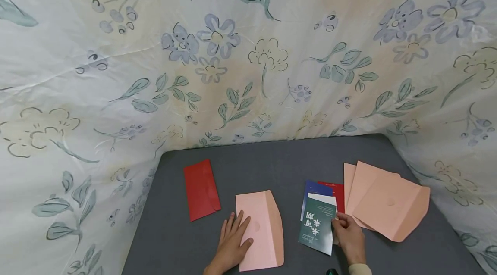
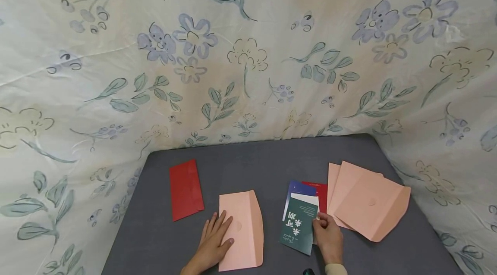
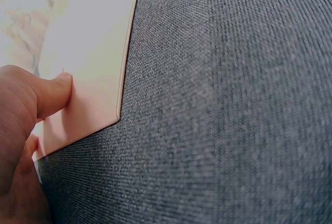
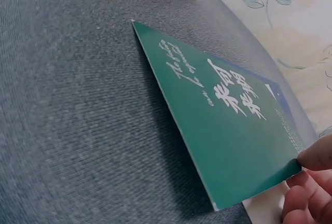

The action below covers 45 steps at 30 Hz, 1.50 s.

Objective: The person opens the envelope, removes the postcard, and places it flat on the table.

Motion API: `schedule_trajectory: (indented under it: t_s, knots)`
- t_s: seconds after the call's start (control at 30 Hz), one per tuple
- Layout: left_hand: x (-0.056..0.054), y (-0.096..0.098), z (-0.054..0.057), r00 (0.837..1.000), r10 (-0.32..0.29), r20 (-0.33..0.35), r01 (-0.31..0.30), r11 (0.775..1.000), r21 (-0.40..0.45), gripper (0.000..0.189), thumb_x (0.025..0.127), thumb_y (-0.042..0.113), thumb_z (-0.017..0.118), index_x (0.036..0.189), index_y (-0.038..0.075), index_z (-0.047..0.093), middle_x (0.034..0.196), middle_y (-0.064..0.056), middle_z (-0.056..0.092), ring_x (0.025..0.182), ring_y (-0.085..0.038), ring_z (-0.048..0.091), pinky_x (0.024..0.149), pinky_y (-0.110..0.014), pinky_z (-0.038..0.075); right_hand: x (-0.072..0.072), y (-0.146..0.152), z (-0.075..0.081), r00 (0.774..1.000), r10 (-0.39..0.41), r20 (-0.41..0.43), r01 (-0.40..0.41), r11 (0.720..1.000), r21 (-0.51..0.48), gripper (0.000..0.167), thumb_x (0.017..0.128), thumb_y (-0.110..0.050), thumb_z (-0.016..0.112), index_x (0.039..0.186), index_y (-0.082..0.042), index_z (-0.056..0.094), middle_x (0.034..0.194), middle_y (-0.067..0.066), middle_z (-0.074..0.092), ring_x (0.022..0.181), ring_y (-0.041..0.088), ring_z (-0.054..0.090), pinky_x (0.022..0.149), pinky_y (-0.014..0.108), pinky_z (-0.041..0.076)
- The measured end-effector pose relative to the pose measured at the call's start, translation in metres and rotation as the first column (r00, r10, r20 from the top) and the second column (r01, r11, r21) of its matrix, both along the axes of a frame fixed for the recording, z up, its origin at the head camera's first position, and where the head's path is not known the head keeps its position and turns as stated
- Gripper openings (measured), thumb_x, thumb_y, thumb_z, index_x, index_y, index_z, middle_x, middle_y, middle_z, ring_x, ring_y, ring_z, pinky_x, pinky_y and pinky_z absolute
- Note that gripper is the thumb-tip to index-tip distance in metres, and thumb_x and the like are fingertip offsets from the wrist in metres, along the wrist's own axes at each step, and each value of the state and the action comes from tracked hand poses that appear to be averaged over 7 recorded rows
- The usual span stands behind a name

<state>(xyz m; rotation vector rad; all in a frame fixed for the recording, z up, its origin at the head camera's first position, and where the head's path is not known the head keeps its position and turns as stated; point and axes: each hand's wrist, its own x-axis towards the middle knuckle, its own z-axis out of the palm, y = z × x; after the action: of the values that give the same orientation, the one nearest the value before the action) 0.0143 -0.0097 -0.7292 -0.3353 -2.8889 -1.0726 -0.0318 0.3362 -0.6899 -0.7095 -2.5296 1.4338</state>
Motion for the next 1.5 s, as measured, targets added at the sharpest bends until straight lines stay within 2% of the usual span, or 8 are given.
schedule_trajectory:
  t_s: [0.2, 0.43, 0.73, 0.97, 1.07, 1.2, 1.37, 1.5]
  knots:
    - [0.000, 0.000, 0.000, 1.000, -0.002, 0.012, 0.002, 1.000, 0.006, 0.063, 0.094, 0.025, 0.066, 0.153, 0.013, 0.045, 0.168, -0.015, 0.026, 0.156, -0.046, 0.011, 0.121, -0.062, -0.001, 0.000, -0.002, 0.000, 1.000, -0.013, 0.002, 0.013, 1.000, 0.020, 0.038, 0.094, -0.016, 0.062, 0.127, 0.002, 0.059, 0.105, 0.025, 0.067, 0.071, 0.022, 0.059, 0.045, 0.030, 0.047]
    - [-0.001, -0.001, -0.001, 1.000, -0.007, 0.026, 0.007, 1.000, 0.007, 0.064, 0.095, 0.026, 0.066, 0.153, 0.014, 0.045, 0.168, -0.014, 0.026, 0.156, -0.046, 0.010, 0.121, -0.063, -0.001, 0.001, -0.003, 0.001, 1.000, -0.010, 0.015, 0.010, 1.000, 0.012, 0.039, 0.094, -0.013, 0.062, 0.129, 0.003, 0.057, 0.101, 0.023, 0.063, 0.064, 0.021, 0.056, 0.044, 0.030, 0.046]
    - [-0.002, -0.002, 0.000, 1.000, -0.005, 0.021, 0.005, 1.000, 0.011, 0.063, 0.095, 0.026, 0.066, 0.153, 0.014, 0.045, 0.168, -0.014, 0.026, 0.156, -0.046, 0.010, 0.121, -0.063, -0.001, -0.001, -0.003, -0.001, 0.999, -0.036, 0.016, 0.035, 0.999, 0.029, 0.038, 0.095, -0.010, 0.062, 0.129, 0.004, 0.057, 0.094, 0.019, 0.059, 0.064, 0.020, 0.054, 0.041, 0.027, 0.045]
    - [-0.001, -0.002, 0.000, 1.000, -0.004, 0.029, 0.004, 1.000, 0.011, 0.063, 0.095, 0.027, 0.066, 0.153, 0.014, 0.045, 0.168, -0.014, 0.026, 0.156, -0.046, 0.010, 0.122, -0.064, -0.001, 0.000, -0.005, 0.006, 0.999, -0.037, -0.001, 0.037, 0.999, 0.019, 0.041, 0.097, -0.016, 0.060, 0.134, 0.001, 0.054, 0.098, 0.020, 0.057, 0.066, 0.021, 0.054, 0.044, 0.025, 0.049]
    - [-0.001, -0.002, 0.001, 0.999, -0.004, 0.032, 0.003, 1.000, 0.012, 0.063, 0.095, 0.027, 0.066, 0.153, 0.014, 0.045, 0.168, -0.013, 0.026, 0.156, -0.046, 0.010, 0.122, -0.063, -0.001, 0.001, -0.009, 0.012, 0.999, -0.001, -0.041, 0.001, 1.000, -0.003, 0.042, 0.098, -0.018, 0.059, 0.136, 0.000, 0.053, 0.104, 0.022, 0.058, 0.065, 0.020, 0.055, 0.046, 0.026, 0.051]
    - [-0.001, -0.002, 0.002, 0.999, -0.007, 0.037, 0.006, 1.000, 0.017, 0.063, 0.095, 0.027, 0.066, 0.153, 0.014, 0.045, 0.168, -0.014, 0.026, 0.156, -0.046, 0.010, 0.122, -0.063, -0.002, 0.003, -0.018, 0.022, 0.993, 0.094, -0.078, -0.098, 0.994, -0.053, 0.043, 0.101, -0.023, 0.058, 0.137, -0.001, 0.053, 0.110, 0.023, 0.061, 0.064, 0.019, 0.059, 0.048, 0.026, 0.054]
    - [-0.001, -0.003, 0.002, 0.999, -0.012, 0.038, 0.011, 1.000, 0.017, 0.063, 0.095, 0.027, 0.066, 0.153, 0.014, 0.045, 0.168, -0.014, 0.025, 0.156, -0.046, 0.010, 0.121, -0.063, -0.002, 0.006, -0.034, 0.032, 0.969, 0.231, -0.084, -0.241, 0.962, -0.127, 0.045, 0.103, -0.032, 0.058, 0.137, -0.004, 0.055, 0.116, 0.023, 0.065, 0.071, 0.019, 0.064, 0.053, 0.027, 0.057]
    - [-0.001, -0.003, 0.002, 0.999, -0.013, 0.038, 0.013, 1.000, 0.015, 0.063, 0.095, 0.027, 0.065, 0.153, 0.014, 0.045, 0.168, -0.014, 0.025, 0.156, -0.046, 0.009, 0.121, -0.062, -0.002, 0.008, -0.051, 0.035, 0.950, 0.293, -0.110, -0.308, 0.937, -0.164, 0.044, 0.102, -0.033, 0.060, 0.136, -0.005, 0.058, 0.118, 0.021, 0.067, 0.073, 0.020, 0.066, 0.054, 0.030, 0.058]
